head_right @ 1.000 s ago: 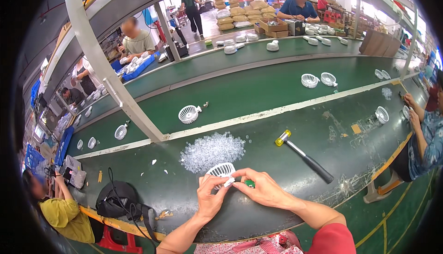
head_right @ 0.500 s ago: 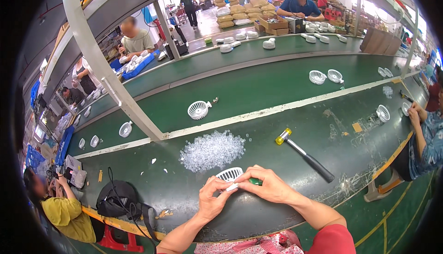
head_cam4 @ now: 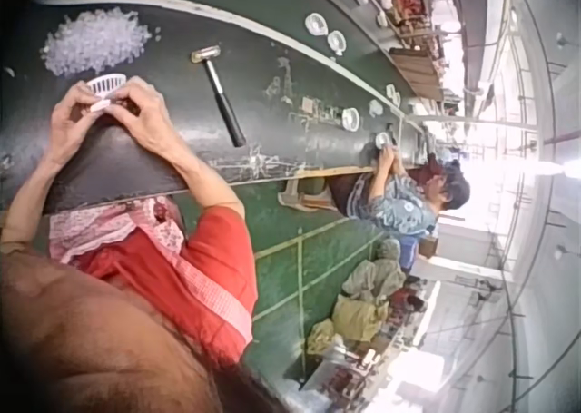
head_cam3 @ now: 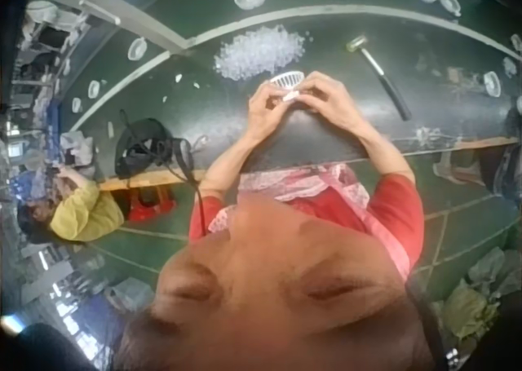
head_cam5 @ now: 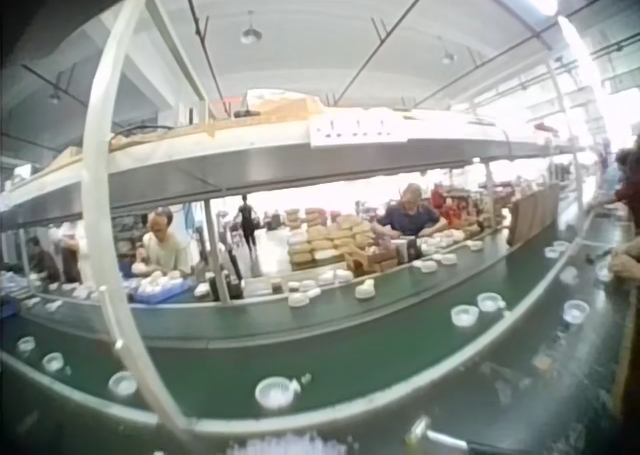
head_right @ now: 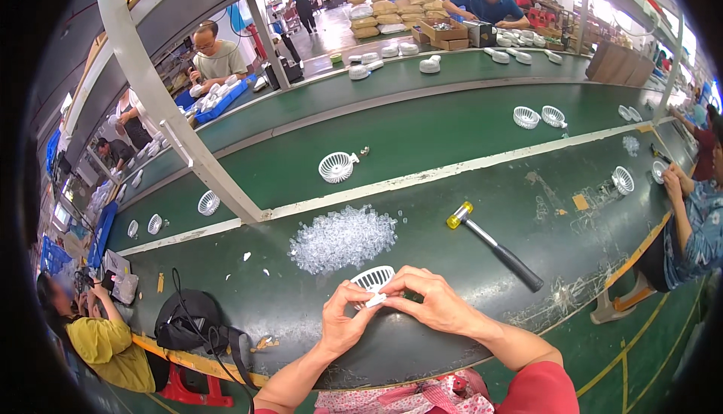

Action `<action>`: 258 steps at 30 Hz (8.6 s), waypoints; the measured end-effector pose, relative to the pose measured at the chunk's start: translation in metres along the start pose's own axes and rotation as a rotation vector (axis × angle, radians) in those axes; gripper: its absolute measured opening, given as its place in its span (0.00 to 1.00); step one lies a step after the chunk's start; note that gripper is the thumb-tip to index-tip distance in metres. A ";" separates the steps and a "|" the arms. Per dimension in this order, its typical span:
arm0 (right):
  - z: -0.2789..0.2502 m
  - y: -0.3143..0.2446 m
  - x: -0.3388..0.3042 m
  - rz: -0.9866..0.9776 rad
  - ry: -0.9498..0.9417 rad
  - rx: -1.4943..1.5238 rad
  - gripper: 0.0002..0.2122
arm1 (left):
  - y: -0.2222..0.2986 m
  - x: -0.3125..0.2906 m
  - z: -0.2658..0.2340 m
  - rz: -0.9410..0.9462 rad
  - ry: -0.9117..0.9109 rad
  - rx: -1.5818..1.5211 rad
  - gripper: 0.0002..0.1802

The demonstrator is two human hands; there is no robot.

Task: The person assembles handheld fan components by fitting parts and circuit boards into plastic fan grilles by hand, tapping them with a mallet, and placing the assembled housings onto a conveyor belt.

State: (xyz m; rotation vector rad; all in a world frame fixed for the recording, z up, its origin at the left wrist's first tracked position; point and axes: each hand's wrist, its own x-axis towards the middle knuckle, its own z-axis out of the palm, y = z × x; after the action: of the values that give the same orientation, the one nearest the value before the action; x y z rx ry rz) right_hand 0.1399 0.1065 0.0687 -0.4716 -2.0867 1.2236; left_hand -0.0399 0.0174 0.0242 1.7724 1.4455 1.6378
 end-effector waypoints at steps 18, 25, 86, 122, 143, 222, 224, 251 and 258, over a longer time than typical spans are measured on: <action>-0.006 0.064 -0.002 0.293 0.109 -0.320 0.07 | 0.005 -0.006 0.014 0.176 -0.170 0.519 0.30; -0.035 0.055 -0.013 0.004 -0.104 -0.620 0.10 | -0.002 -0.015 0.023 0.258 -0.303 0.605 0.25; 0.009 0.047 -0.002 0.190 -0.091 -0.012 0.09 | -0.036 0.009 -0.009 -0.012 0.015 0.427 0.08; 0.023 0.052 -0.001 0.089 0.156 -0.096 0.07 | -0.020 0.005 0.004 -0.669 0.080 -0.584 0.10; -0.101 0.111 0.133 -0.142 0.575 -0.756 0.08 | -0.037 -0.009 0.034 -0.454 0.089 -0.365 0.12; 0.014 0.002 0.015 0.135 0.006 -0.087 0.05 | -0.003 0.007 -0.010 0.120 0.090 0.383 0.14; 0.012 0.001 0.015 0.236 0.002 -0.002 0.06 | -0.003 0.006 -0.009 0.101 0.096 0.321 0.14; -0.020 0.057 -0.007 -0.033 -0.005 -0.698 0.10 | -0.013 -0.020 0.021 0.215 -0.291 0.680 0.24; -0.082 0.074 -0.042 0.260 0.347 -1.123 0.18 | -0.007 -0.019 0.021 0.229 -0.277 0.708 0.28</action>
State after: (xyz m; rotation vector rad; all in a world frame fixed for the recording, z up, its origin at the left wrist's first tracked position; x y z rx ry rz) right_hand 0.2258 0.1698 0.0175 -1.3552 -2.2563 -0.0669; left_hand -0.0217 0.0130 0.0022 2.4944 1.8752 0.9448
